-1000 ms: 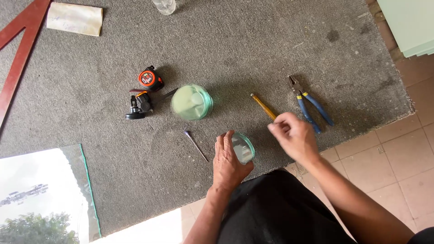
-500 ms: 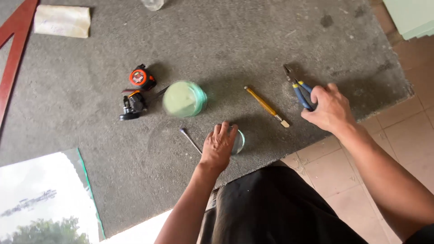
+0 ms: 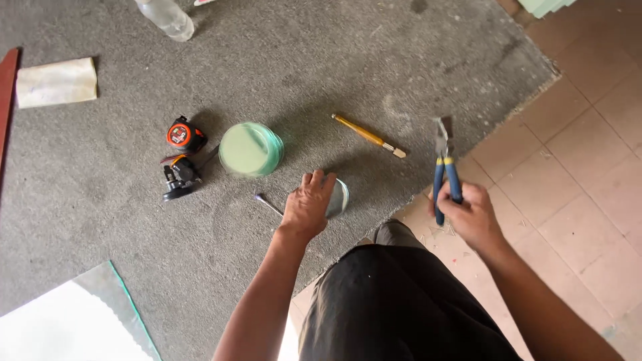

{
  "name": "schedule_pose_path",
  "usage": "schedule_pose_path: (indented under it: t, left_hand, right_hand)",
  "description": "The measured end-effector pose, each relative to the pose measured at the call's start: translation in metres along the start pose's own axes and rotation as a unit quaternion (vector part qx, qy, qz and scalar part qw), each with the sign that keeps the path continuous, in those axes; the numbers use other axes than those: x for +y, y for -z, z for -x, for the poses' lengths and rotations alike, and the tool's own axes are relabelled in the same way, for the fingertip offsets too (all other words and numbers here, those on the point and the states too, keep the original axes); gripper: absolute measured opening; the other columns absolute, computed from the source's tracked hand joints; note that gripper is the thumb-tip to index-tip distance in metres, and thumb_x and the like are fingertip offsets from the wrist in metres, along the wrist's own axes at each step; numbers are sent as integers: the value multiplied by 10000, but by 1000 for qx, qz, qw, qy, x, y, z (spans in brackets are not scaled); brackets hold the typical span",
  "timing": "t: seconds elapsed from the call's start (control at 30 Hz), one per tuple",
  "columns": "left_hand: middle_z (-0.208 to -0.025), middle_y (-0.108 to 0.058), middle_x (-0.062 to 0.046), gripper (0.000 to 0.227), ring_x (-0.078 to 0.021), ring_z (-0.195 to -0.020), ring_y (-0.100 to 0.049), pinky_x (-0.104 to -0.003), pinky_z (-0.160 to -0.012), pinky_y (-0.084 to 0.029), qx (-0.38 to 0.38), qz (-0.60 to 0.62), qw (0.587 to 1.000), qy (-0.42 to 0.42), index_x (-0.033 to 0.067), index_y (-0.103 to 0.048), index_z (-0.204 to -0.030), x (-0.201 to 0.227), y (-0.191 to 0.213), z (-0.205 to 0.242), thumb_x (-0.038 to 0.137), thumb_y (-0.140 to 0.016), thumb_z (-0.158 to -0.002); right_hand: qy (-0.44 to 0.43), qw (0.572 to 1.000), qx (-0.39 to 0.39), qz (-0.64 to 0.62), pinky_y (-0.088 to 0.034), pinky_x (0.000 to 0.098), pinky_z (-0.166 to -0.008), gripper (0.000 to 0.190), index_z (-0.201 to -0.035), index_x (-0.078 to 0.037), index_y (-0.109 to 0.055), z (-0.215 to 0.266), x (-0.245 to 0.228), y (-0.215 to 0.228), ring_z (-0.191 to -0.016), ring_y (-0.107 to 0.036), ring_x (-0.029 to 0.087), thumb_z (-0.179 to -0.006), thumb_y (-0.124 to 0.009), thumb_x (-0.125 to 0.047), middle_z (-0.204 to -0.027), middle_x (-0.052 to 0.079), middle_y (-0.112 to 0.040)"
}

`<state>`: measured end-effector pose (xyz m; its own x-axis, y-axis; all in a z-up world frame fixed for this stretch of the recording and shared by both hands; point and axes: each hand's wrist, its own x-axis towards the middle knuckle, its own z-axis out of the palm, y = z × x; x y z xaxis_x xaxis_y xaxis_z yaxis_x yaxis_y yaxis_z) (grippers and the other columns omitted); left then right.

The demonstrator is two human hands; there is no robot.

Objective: Measuring, marking, and scoring a glass pane using a circular glass cutter on a workbench

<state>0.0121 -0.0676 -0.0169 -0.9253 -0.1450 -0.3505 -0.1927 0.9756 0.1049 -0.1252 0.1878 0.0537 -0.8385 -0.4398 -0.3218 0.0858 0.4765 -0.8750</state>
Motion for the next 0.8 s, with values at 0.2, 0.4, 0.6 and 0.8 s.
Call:
schedule_pose_path:
  t: [0.2,0.4,0.6,0.8]
  left_hand:
    - [-1334,-508,-99,1027,-282,-1227,-538,-434,-828,-651,-11,3,999,-34,171,-479,-1430,-13,-17,-2,241,-963,-527]
    - [-1365,-495,-112,1092,-296,-1262,-534,-470,-855,-643,-13,6,999,-52,176,-446,-1462,-18,-15,3,260,-969,-508]
    - [-1336,-482,-175,1054,-344,-1178,-529,-450,-809,-650,33,112,993,0,51,-400,-1506,-19,13,52,192,-962,-626]
    - [-1365,-442,-169,1020,-358,-1185,-503,-546,-856,-623,-67,91,957,266,176,-371,-1445,-82,-2,111,337,-957,-626]
  right_hand:
    - [-60,987,82,-121,-547,369,-534,100,-647,42,-612,89,55,-11,-518,-656,285,-699,-542,93,-632,229,-642]
    - [-78,987,116,-76,-582,422,-599,117,-702,64,-648,156,76,-7,-608,-720,324,-725,-538,97,-803,261,-701]
    - [17,992,118,42,-557,347,-731,185,-727,-76,-659,176,79,-2,-862,-716,218,-744,-530,55,-982,108,-704]
    - [146,975,135,99,-577,347,-825,175,-716,-59,-642,154,71,13,-856,-746,234,-774,-554,81,-937,109,-728]
